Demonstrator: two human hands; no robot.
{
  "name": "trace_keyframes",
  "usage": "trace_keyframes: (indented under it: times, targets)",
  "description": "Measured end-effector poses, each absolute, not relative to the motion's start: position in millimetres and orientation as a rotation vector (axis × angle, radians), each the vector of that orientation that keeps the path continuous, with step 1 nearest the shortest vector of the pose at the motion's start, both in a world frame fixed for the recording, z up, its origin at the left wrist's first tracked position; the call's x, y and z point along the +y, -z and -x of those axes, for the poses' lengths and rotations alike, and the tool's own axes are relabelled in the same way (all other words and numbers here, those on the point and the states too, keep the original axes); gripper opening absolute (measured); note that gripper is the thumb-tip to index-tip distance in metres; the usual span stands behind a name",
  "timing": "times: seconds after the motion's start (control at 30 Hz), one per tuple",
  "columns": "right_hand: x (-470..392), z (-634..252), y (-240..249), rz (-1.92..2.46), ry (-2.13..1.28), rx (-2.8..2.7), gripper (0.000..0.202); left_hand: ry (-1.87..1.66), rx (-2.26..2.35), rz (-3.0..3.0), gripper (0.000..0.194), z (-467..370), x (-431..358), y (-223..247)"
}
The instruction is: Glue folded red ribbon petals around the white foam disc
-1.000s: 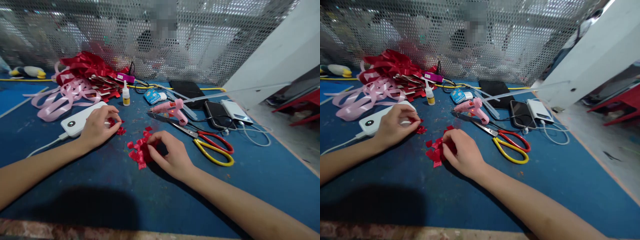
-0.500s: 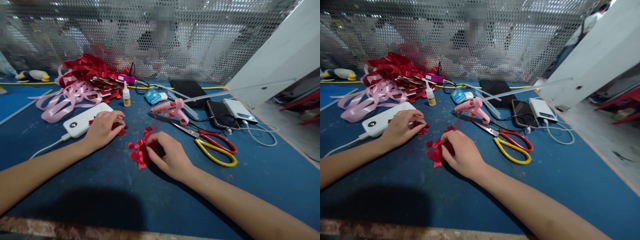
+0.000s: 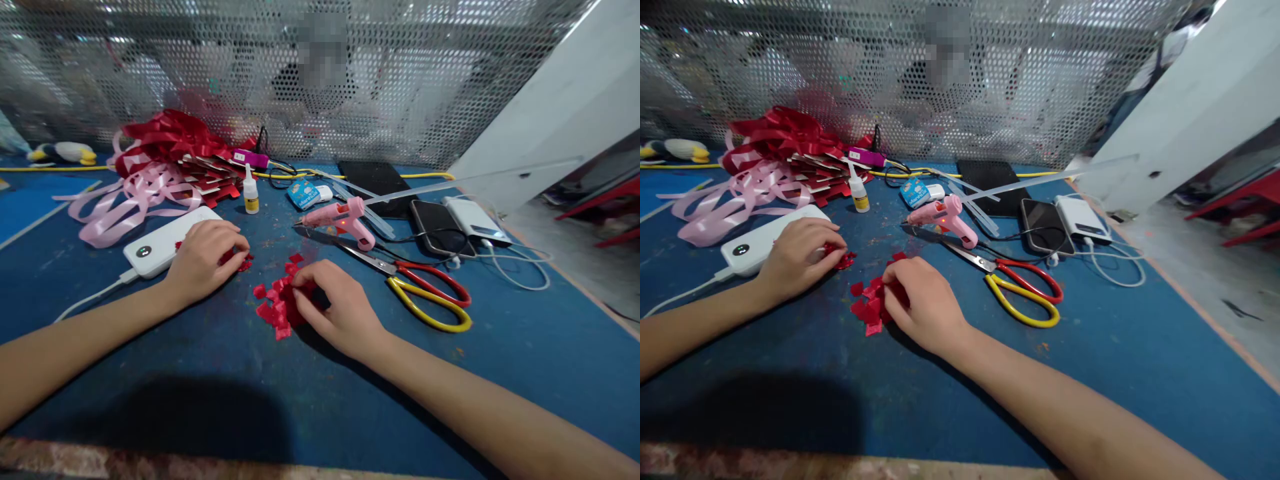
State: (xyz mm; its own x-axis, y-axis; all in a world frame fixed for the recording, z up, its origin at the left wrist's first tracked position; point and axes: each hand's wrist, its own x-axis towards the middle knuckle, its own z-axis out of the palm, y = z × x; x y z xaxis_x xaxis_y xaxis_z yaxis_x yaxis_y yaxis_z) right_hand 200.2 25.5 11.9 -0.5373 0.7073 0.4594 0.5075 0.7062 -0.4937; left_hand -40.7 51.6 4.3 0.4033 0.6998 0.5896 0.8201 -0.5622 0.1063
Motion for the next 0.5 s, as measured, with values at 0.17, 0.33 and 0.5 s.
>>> trace_keyframes:
  times: [0.17,0.33,0.5]
  targets:
    - [25.6,-199.9,-11.6,0.921,-0.409,-2.254,0.007,0.773,-1.155,2.640,0.014,28.1,35.9,-6.4]
    - [25.6,-199.9,-11.4,0.918,-0.392,-2.264,0.007,0.637,-1.254,2.851,0.017,24.0,34.3,-3.5]
    - [23.9,-199.9,-11.6,0.916,-0.385,-2.261,0.007,0.746,-1.221,2.905,0.014,26.7,35.4,-3.8]
